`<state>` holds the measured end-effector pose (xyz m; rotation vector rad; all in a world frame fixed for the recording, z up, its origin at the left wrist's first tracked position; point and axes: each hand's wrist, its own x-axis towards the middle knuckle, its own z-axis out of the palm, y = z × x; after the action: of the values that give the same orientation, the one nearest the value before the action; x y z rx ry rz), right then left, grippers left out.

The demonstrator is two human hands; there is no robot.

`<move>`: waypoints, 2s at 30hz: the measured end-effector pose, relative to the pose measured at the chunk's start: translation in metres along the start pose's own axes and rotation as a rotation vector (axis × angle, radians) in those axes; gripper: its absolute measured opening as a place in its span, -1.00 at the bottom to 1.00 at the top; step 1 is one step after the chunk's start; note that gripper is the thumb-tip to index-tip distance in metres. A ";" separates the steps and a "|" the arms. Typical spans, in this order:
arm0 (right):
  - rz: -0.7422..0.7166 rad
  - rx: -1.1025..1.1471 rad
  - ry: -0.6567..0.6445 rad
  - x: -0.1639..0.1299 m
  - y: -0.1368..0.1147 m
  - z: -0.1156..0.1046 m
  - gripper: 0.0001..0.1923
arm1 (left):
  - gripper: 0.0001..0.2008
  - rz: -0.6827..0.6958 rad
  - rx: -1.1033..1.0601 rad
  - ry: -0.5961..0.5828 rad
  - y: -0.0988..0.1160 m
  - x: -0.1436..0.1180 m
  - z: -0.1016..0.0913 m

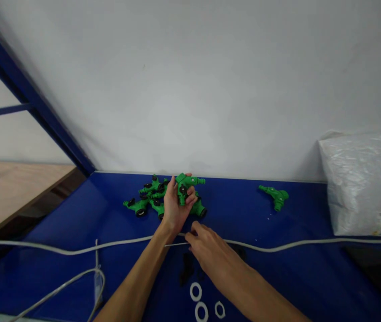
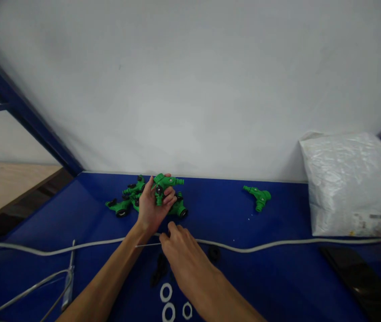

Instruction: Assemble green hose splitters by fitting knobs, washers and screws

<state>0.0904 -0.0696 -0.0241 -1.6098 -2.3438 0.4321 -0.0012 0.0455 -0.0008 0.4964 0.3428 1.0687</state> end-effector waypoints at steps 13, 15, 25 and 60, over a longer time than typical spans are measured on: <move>-0.087 -0.020 0.035 -0.006 0.030 0.013 -0.71 | -0.66 -0.061 -0.081 0.005 -0.005 0.000 -0.003; -0.119 0.043 0.058 -0.007 0.032 0.009 -0.69 | -0.66 -0.061 -0.085 0.013 -0.004 0.000 -0.002; 0.228 1.479 0.637 0.005 0.051 -0.048 -0.73 | -0.64 0.000 0.211 -0.068 -0.014 -0.012 0.009; -0.104 0.390 0.836 -0.015 0.067 -0.044 -0.59 | -0.51 -0.062 0.649 -0.112 -0.032 -0.016 0.008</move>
<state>0.1691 -0.0566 -0.0104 -1.1592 -1.5789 0.1290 0.0191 0.0166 -0.0109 1.1119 0.6047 0.8508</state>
